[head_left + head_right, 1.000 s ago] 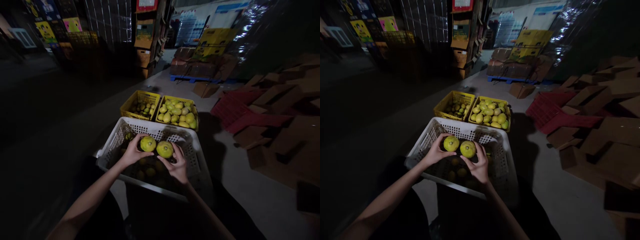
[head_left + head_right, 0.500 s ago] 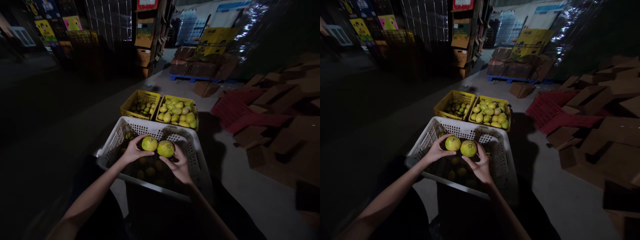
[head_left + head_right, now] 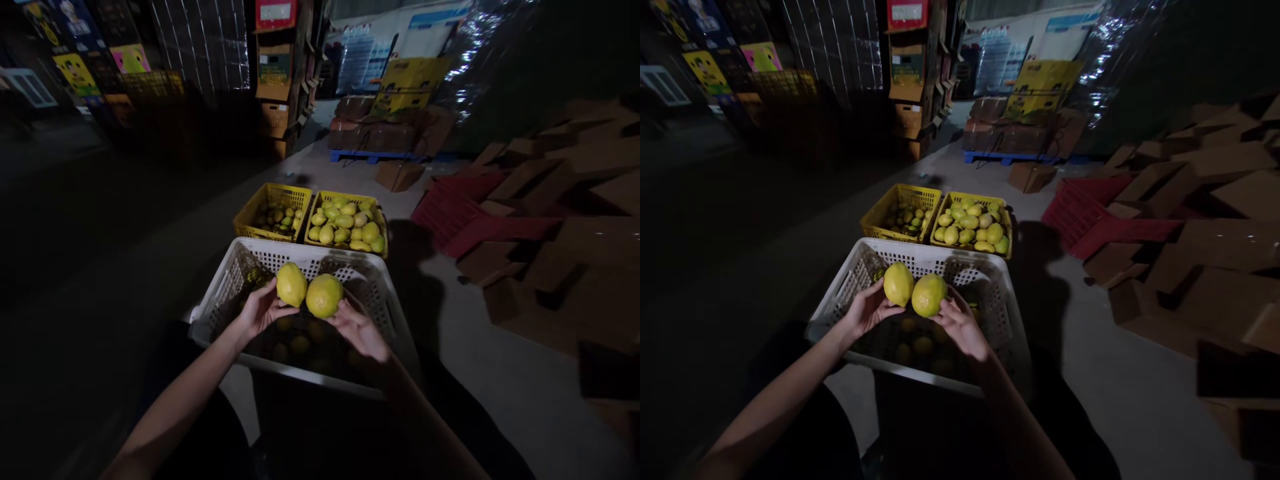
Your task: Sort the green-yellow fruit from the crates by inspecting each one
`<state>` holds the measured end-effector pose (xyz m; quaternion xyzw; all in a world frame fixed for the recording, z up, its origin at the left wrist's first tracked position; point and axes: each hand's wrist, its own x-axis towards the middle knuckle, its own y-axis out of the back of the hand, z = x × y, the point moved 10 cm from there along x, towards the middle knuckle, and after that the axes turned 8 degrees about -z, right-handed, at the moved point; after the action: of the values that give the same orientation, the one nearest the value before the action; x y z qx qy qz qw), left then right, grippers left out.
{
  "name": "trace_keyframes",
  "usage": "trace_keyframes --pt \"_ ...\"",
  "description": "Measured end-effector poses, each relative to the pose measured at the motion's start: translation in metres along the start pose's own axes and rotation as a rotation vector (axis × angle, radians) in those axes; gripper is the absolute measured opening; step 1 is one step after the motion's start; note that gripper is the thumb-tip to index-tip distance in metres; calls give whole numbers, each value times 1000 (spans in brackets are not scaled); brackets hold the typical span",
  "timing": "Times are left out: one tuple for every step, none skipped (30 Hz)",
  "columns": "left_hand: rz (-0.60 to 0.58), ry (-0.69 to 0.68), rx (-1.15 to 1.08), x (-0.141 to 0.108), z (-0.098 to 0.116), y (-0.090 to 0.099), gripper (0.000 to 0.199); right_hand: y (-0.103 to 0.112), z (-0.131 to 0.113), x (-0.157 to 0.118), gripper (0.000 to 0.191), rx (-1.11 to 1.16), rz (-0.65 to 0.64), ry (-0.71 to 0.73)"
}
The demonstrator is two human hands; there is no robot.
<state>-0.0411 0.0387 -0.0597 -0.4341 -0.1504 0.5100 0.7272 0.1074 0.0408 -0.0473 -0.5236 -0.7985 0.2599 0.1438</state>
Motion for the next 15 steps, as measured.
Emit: trace_keyframes --pt "-11 26 -34 1 -3 -1 34 -1 1 -1 37 16 3 -15" --pt "-23 41 -61 2 -5 -2 34 -2 2 -2 34 27 7 -34" --pt "-33 50 -81 3 -7 -3 35 -3 4 -2 33 34 13 -58" --pt "-42 58 -93 4 -9 -3 36 -4 7 -3 33 36 20 -82" --pt "-46 66 -101 4 -11 -3 38 -4 10 -4 34 34 26 -100" --pt "-44 76 -107 5 -14 -3 40 -4 13 -4 36 33 30 -108" --pt "-38 87 -114 5 -16 -2 42 -4 15 -4 39 37 31 -109" --pt "-27 95 -123 5 -18 0 43 -4 18 -4 40 46 31 -109" --pt "-5 93 -136 5 -19 2 44 -4 21 -4 41 61 34 -109" --pt "29 81 -157 5 -18 6 43 -4 24 -3 41 80 36 -110" --pt "74 58 -185 5 -17 10 41 -3 26 -2 40 102 39 -113" --pt "125 30 -218 4 -14 16 38 -3 29 -1 40 127 45 -121" --pt "180 5 -255 4 -12 22 34 -2 31 -1 40 152 54 -133" --pt "234 -17 -292 3 -10 28 29 0 33 0 39 177 73 -148" --pt "279 -31 -326 2 -10 33 26 3 36 0 38 201 106 -169"
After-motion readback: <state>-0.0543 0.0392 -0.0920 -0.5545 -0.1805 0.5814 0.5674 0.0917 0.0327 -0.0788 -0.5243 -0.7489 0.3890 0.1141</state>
